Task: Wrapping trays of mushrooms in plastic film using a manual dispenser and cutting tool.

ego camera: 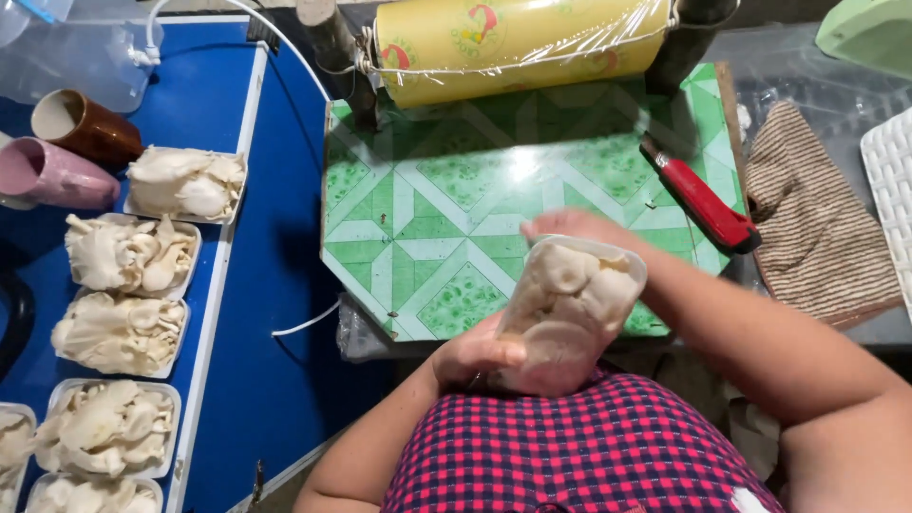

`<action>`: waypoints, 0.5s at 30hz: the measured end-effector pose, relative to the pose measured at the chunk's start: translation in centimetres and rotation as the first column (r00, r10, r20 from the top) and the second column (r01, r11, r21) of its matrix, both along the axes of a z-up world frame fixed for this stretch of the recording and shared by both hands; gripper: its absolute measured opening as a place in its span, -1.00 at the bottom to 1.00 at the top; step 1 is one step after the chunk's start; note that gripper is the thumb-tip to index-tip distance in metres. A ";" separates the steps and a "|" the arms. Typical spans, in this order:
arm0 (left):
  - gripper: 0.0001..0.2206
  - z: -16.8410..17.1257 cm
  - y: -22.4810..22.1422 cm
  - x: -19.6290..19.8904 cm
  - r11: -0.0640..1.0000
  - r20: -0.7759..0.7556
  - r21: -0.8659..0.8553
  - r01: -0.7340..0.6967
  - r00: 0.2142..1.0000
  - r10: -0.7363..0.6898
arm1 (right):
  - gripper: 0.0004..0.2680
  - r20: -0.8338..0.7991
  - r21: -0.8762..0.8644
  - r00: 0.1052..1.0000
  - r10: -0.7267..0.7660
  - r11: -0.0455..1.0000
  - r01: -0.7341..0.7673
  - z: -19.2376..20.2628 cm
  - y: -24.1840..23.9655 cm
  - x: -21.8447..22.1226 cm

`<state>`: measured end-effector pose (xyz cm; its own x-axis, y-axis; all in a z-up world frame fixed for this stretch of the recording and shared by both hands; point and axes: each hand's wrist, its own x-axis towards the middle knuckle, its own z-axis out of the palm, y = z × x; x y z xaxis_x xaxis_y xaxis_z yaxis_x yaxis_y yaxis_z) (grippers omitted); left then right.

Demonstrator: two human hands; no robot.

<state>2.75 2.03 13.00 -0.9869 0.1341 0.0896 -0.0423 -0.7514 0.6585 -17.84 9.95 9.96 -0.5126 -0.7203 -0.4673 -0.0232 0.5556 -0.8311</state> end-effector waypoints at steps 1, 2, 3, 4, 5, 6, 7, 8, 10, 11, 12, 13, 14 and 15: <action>-0.46 -0.3 0.1 -0.1 0.999 0.008 -0.018 -0.047 0.999 0.047 | -0.75 0.037 -0.019 0.999 0.000 1.000 0.000 -0.6 0.6 0.6; -0.46 -2.7 0.2 0.0 0.999 0.011 -0.017 -0.044 0.999 0.044 | -0.75 0.041 -0.017 0.999 -0.002 1.000 0.003 -1.2 1.5 1.3; -0.50 -5.0 0.2 0.1 0.980 0.105 -0.120 -0.157 0.980 0.169 | -0.74 0.094 -0.047 0.996 -0.002 0.999 0.006 -1.8 2.3 2.0; -0.52 -7.3 0.2 0.1 0.939 0.182 -0.233 -0.254 0.937 0.299 | -0.72 0.144 -0.077 0.990 -0.001 0.997 0.012 -2.3 3.1 2.6; -0.52 -7.9 -0.1 0.2 0.940 0.183 -0.233 -0.251 0.937 0.296 | -0.72 0.146 -0.077 0.989 -0.004 0.997 0.015 -2.8 3.6 3.0; -0.41 -8.6 -0.3 0.3 0.848 0.160 -0.403 -0.343 0.886 0.435 | -0.70 0.196 -0.106 0.981 -0.001 0.994 0.022 -3.3 4.1 3.4; -0.28 -9.3 -0.4 0.4 0.719 0.112 -0.558 -0.415 0.821 0.560 | -0.67 0.245 -0.134 0.969 0.003 0.990 0.031 -3.8 4.7 3.8; -0.28 -8.3 -0.2 0.3 0.722 0.124 -0.560 -0.407 0.820 0.558 | -0.67 0.257 -0.130 0.967 0.000 0.991 0.034 -4.4 4.8 4.4; -0.27 -6.1 0.3 -0.4 0.941 0.108 -0.275 -0.197 0.966 0.234 | -0.62 0.363 -0.183 0.932 0.009 0.981 0.061 -5.3 5.1 5.3; -0.27 -6.2 0.5 0.0 0.942 0.111 -0.275 -0.191 0.967 0.228 | -0.62 0.365 -0.182 0.931 0.003 0.981 0.068 -5.6 5.4 5.4; -0.52 -6.3 0.6 0.2 0.918 0.131 -0.363 -0.161 0.966 0.222 | -0.59 0.405 -0.213 0.914 0.009 0.973 0.085 -5.8 5.5 5.2; -0.64 -6.4 0.7 0.5 0.885 0.150 -0.447 -0.130 0.964 0.217 | -0.56 0.444 -0.243 0.896 0.017 0.965 0.102 -6.0 5.6 5.1; -0.64 -6.0 0.5 0.3 0.886 0.151 -0.446 -0.127 0.965 0.214 | -0.56 0.444 -0.242 0.896 0.014 0.965 0.105 -6.4 6.7 3.8; -0.65 -5.6 0.3 0.2 0.856 0.175 -0.505 -0.112 0.957 0.229 | -0.53 0.486 -0.268 0.874 0.025 0.956 0.121 -6.7 7.8 2.6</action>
